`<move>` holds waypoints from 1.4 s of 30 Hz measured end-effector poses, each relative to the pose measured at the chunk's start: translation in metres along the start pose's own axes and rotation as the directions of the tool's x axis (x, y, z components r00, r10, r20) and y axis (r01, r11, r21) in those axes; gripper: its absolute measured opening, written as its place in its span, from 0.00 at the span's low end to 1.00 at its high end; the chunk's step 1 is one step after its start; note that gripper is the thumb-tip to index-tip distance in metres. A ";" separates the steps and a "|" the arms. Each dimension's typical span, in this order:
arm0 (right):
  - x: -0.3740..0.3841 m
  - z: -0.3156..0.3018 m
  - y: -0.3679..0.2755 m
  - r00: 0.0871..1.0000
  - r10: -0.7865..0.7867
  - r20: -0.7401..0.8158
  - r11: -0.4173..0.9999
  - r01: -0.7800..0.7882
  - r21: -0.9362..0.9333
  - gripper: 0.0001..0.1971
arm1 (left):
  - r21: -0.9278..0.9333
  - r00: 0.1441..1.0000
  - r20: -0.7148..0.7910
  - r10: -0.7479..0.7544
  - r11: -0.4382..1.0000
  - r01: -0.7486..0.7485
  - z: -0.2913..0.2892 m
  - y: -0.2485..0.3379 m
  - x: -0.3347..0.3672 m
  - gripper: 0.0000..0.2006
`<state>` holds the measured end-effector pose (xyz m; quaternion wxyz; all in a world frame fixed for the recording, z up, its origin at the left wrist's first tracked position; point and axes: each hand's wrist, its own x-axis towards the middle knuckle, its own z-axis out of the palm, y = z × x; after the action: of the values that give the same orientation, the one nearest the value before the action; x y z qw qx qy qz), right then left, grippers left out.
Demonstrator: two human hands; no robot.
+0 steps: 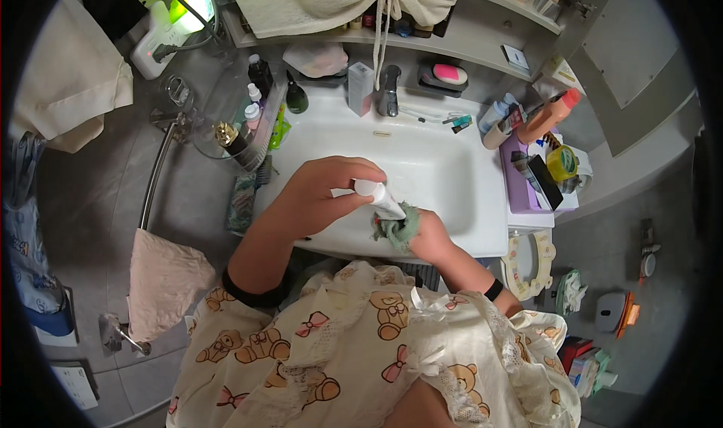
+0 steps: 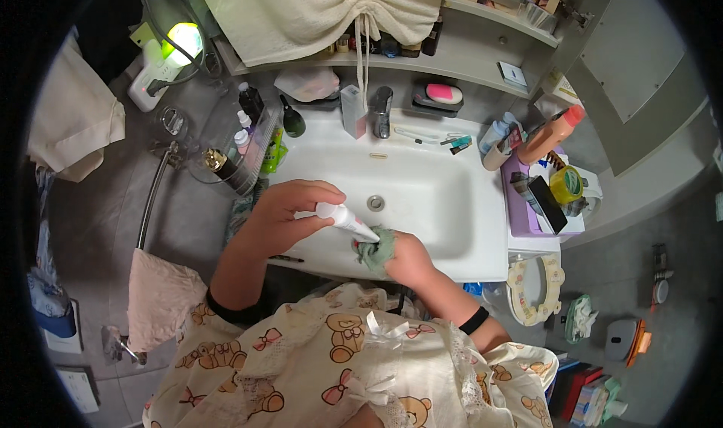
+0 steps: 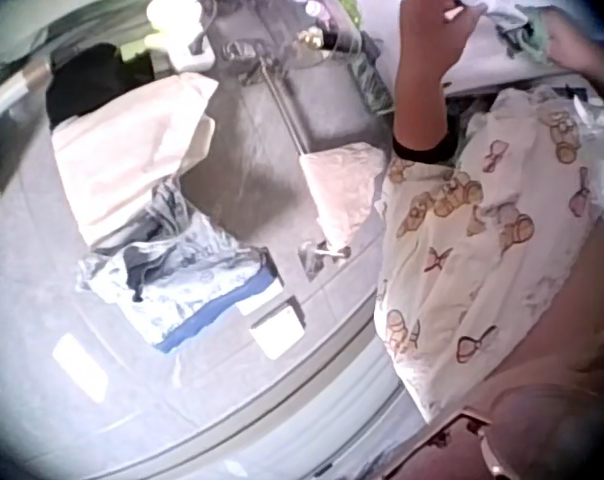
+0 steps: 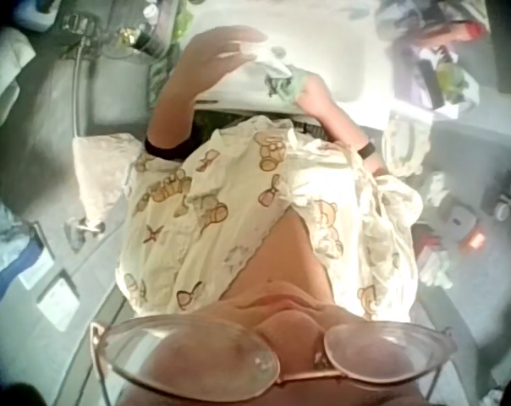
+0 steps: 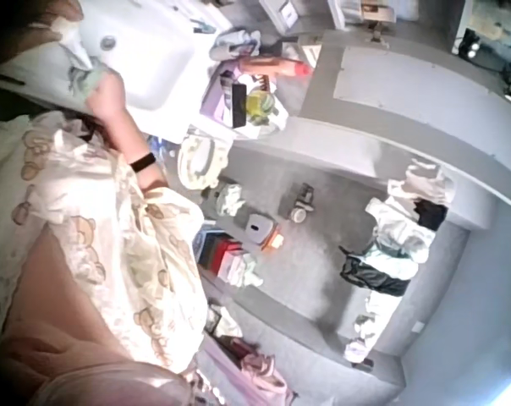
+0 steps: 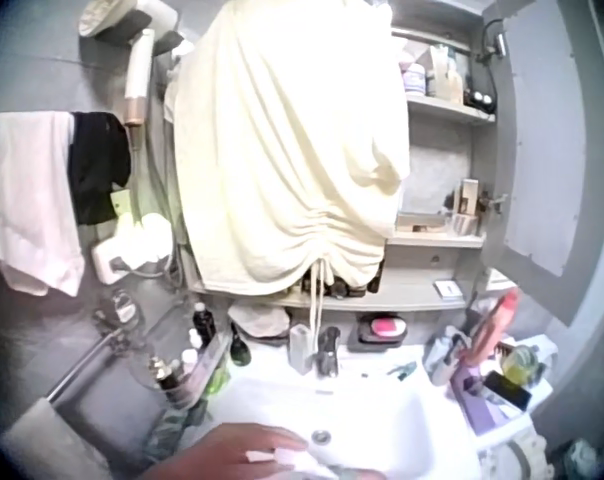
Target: The person wipes a tube with a cloth and then uses a small tool to scrape the surface of the tube.
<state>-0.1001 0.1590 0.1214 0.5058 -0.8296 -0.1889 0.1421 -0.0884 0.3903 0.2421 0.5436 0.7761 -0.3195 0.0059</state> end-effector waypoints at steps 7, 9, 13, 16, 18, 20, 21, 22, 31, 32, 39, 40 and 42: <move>0.006 0.004 -0.037 0.999 -0.007 -0.043 1.000 0.007 0.004 0.15 | 0.032 1.000 -0.002 0.013 0.999 -0.013 -0.009 -0.003 -0.009 0.15; 0.006 0.005 -0.031 0.999 -0.038 -0.031 0.999 0.038 -0.004 0.16 | 0.049 0.999 0.034 -0.004 0.999 0.002 -0.013 0.003 -0.010 0.15; 0.009 0.002 -0.052 0.990 0.034 0.137 0.987 -0.055 0.152 0.16 | 0.080 1.000 0.015 -0.020 0.997 0.019 -0.020 0.002 -0.018 0.15; 0.007 -0.002 -0.042 0.988 0.041 0.147 0.928 -0.092 0.362 0.17 | 0.123 1.000 -0.012 -0.018 0.992 0.020 -0.022 0.000 -0.023 0.15; 0.007 -0.004 -0.027 0.992 0.043 0.114 0.874 -0.093 0.478 0.18 | 0.153 0.999 0.032 -0.033 0.988 0.028 -0.021 0.003 -0.023 0.14; 0.010 -0.005 -0.035 0.995 -0.025 0.097 0.800 -0.038 0.599 0.18 | 0.075 0.997 0.042 -0.057 0.996 0.053 -0.016 0.001 -0.022 0.14; 0.011 -0.006 -0.043 0.995 -0.057 0.084 0.756 -0.012 0.655 0.19 | 0.035 0.997 0.050 -0.067 0.997 0.065 -0.012 0.000 -0.021 0.14; 0.010 -0.006 -0.056 0.994 -0.048 0.096 0.753 -0.027 0.657 0.19 | 0.028 0.995 0.055 -0.086 0.996 0.085 -0.007 -0.002 -0.020 0.14; 0.003 -0.010 -0.071 0.996 -0.018 0.092 0.978 -0.002 0.208 0.14 | 0.068 0.973 0.155 -0.169 0.985 0.160 0.023 0.009 0.007 0.14; 0.001 -0.012 -0.064 0.997 -0.024 0.079 0.977 0.006 0.214 0.14 | 0.062 0.970 0.158 -0.185 0.982 0.177 0.027 0.008 0.009 0.15; -0.013 -0.040 -0.026 0.991 0.023 0.134 0.935 -0.069 0.347 0.15 | 0.072 0.970 0.040 -0.238 0.969 0.235 0.035 0.018 0.033 0.15; -0.014 -0.048 -0.024 0.989 0.023 0.148 0.911 -0.081 0.404 0.15 | 0.008 0.979 0.032 -0.203 0.979 0.203 0.039 0.013 0.034 0.15; -0.015 -0.058 -0.027 0.985 0.025 0.173 0.930 -0.086 0.357 0.15 | -0.003 0.982 0.035 -0.186 0.983 0.186 0.044 0.012 0.036 0.15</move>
<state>-0.0938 0.1178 0.1720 0.6289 -0.7121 -0.1769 0.2572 -0.0806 0.3332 0.2467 0.5386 0.8008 -0.2550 -0.0594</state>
